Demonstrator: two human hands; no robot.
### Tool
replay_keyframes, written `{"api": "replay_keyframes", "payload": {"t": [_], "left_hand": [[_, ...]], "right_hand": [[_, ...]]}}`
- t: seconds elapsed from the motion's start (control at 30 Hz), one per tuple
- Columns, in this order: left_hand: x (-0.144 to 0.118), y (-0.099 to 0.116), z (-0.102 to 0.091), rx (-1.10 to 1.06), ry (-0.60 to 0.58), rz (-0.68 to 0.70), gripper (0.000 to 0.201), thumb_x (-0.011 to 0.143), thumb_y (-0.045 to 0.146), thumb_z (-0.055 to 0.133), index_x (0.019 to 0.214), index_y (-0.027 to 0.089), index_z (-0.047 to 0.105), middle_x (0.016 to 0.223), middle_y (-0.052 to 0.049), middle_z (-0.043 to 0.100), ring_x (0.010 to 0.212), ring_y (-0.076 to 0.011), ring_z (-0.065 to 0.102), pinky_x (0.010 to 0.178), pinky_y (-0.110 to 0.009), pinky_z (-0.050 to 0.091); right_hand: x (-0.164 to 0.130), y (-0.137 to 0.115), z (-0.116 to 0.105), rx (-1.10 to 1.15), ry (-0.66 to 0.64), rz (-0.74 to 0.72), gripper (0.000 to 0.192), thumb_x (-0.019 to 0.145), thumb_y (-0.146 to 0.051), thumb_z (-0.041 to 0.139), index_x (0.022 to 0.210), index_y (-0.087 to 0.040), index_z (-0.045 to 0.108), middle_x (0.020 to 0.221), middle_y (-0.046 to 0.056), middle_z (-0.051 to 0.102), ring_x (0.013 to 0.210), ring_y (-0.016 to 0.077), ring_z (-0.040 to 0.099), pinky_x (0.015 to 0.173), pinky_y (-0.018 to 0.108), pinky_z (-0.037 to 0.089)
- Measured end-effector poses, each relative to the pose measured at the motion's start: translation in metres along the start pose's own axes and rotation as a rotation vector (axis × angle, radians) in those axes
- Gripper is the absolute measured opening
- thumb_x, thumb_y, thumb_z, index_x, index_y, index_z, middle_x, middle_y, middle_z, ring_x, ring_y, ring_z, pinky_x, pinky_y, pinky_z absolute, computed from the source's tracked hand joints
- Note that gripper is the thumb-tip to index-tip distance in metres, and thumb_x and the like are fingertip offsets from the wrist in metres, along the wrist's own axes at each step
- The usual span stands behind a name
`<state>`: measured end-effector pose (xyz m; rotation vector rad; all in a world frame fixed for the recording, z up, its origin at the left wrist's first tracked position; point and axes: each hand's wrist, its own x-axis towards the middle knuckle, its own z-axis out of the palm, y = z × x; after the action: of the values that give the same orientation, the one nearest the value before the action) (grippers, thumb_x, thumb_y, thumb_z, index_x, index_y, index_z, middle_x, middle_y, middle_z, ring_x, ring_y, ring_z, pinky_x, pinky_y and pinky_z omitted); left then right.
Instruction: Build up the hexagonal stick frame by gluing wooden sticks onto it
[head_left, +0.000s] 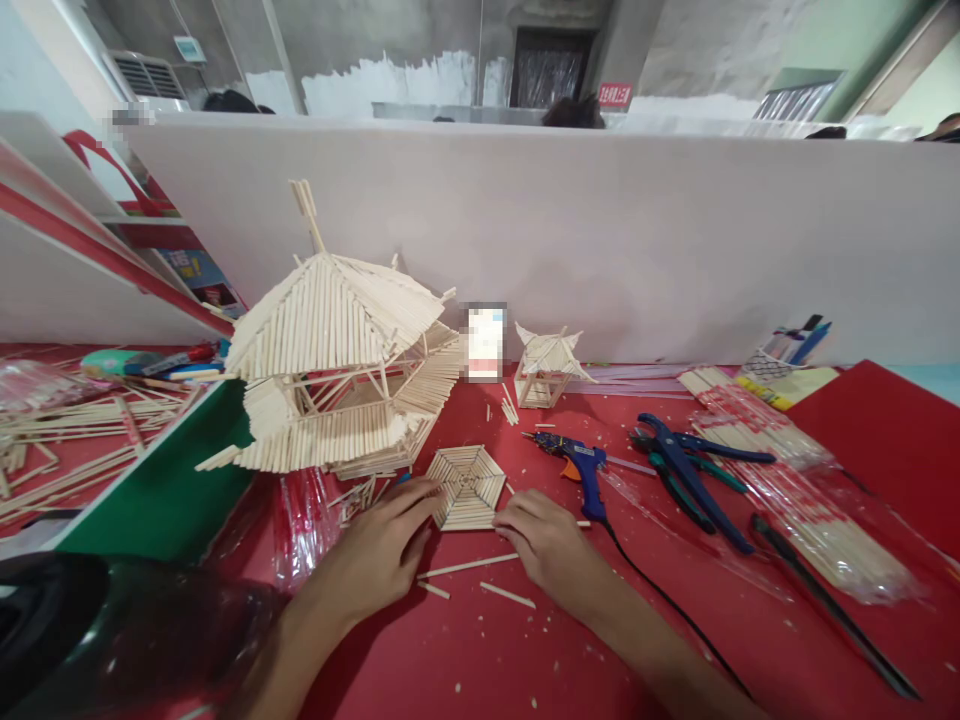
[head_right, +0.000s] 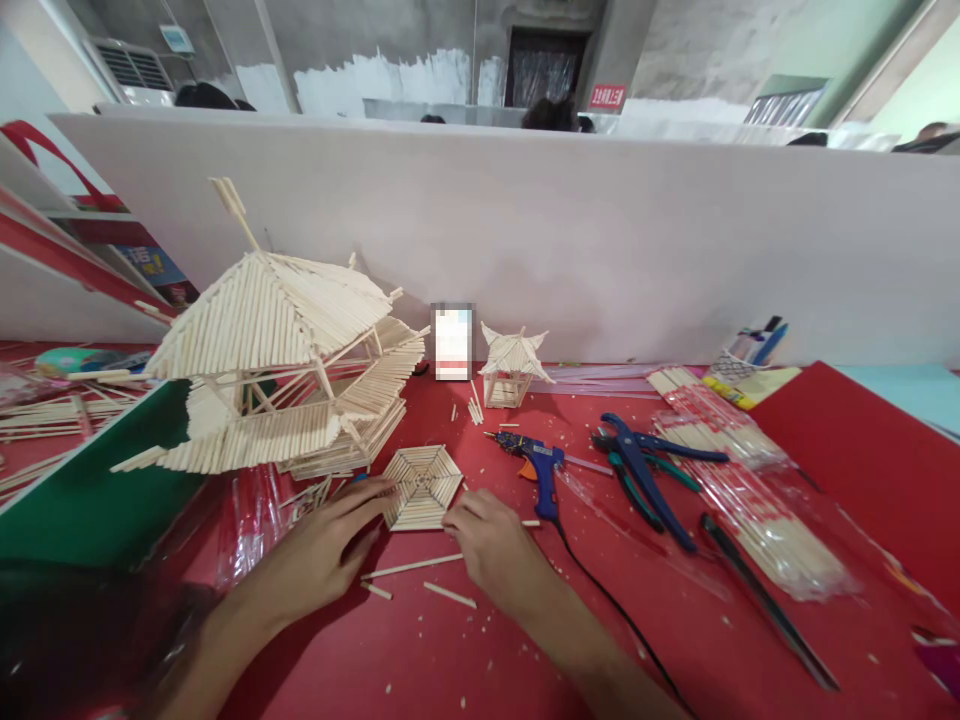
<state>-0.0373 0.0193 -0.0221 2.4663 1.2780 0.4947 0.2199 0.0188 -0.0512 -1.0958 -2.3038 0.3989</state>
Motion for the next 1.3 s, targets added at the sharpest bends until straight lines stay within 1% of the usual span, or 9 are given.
{"api": "replay_keyframes", "payload": {"t": [0.1,0.2,0.3,0.43,0.53,0.73,1.0,1.2,1.3], "left_hand": [[0.001,0.002,0.001,-0.007,0.013,-0.014,0.051,0.089,0.013,0.051,0.137,0.03,0.054,0.138,-0.006,0.059,0.127,-0.0255,0.055,0.103,-0.041,0.05],[0.001,0.002,0.003,-0.005,0.022,-0.025,0.053,0.087,0.012,0.053,0.137,0.03,0.053,0.139,-0.006,0.058,0.125,-0.0255,0.056,0.101,-0.04,0.051],[0.0,0.002,0.005,0.032,0.01,-0.028,0.054,0.087,0.012,0.052,0.138,0.028,0.051,0.139,-0.007,0.057,0.126,-0.0256,0.056,0.102,-0.041,0.05],[0.0,0.003,0.007,0.076,-0.014,-0.034,0.048,0.09,0.015,0.05,0.137,0.025,0.05,0.14,-0.008,0.056,0.128,-0.0261,0.054,0.104,-0.043,0.049],[0.002,0.004,0.008,0.094,-0.009,-0.032,0.045,0.091,0.016,0.05,0.135,0.024,0.051,0.139,-0.009,0.057,0.127,-0.0265,0.054,0.103,-0.044,0.049],[0.004,0.007,0.008,0.094,0.028,-0.012,0.039,0.091,0.017,0.05,0.13,0.023,0.054,0.135,-0.01,0.06,0.124,-0.0272,0.057,0.101,-0.045,0.052],[0.002,0.008,0.007,0.12,0.023,-0.018,0.044,0.09,0.015,0.051,0.133,0.023,0.052,0.136,-0.008,0.06,0.124,-0.0264,0.057,0.1,-0.043,0.053],[0.003,0.007,0.009,0.135,0.024,-0.014,0.041,0.091,0.015,0.051,0.132,0.021,0.052,0.136,-0.009,0.06,0.124,-0.0264,0.058,0.099,-0.044,0.054],[0.003,0.006,0.009,0.144,0.014,-0.017,0.044,0.091,0.015,0.052,0.134,0.02,0.05,0.136,-0.01,0.059,0.125,-0.0266,0.056,0.099,-0.045,0.054]], "right_hand": [[0.0,0.0,-0.002,0.016,-0.007,0.015,0.021,0.095,-0.009,0.051,0.091,-0.02,0.069,0.085,0.005,0.067,0.08,0.02,0.059,0.072,0.03,0.048],[-0.001,0.0,-0.004,0.051,-0.035,0.023,0.022,0.095,-0.008,0.051,0.091,-0.019,0.069,0.084,0.005,0.066,0.08,0.0198,0.058,0.07,0.029,0.047],[-0.002,0.0,-0.004,0.071,-0.035,0.031,0.022,0.095,-0.007,0.05,0.091,-0.018,0.069,0.084,0.005,0.067,0.079,0.0195,0.058,0.07,0.029,0.047],[-0.003,0.003,0.0,0.071,-0.019,0.017,0.023,0.093,-0.005,0.051,0.09,-0.019,0.069,0.082,0.004,0.066,0.078,0.0193,0.057,0.069,0.029,0.046],[-0.002,0.005,0.001,0.076,-0.01,0.005,0.022,0.093,-0.007,0.051,0.089,-0.019,0.069,0.081,0.005,0.066,0.077,0.0195,0.057,0.069,0.029,0.046],[-0.001,0.006,0.001,0.069,0.026,-0.028,0.024,0.096,-0.01,0.048,0.087,-0.018,0.068,0.076,0.005,0.064,0.073,0.0187,0.057,0.066,0.028,0.045],[-0.001,0.009,0.005,0.045,0.126,-0.07,0.026,0.098,-0.012,0.047,0.084,-0.018,0.069,0.072,0.005,0.063,0.07,0.0179,0.055,0.063,0.027,0.044],[-0.002,0.009,0.005,0.05,0.098,-0.042,0.028,0.099,-0.014,0.047,0.083,-0.019,0.069,0.074,0.004,0.064,0.069,0.0164,0.056,0.064,0.026,0.045],[-0.002,0.01,0.006,0.081,0.078,-0.026,0.028,0.099,-0.014,0.045,0.085,-0.019,0.069,0.076,0.004,0.064,0.071,0.0164,0.057,0.065,0.025,0.046]]}}
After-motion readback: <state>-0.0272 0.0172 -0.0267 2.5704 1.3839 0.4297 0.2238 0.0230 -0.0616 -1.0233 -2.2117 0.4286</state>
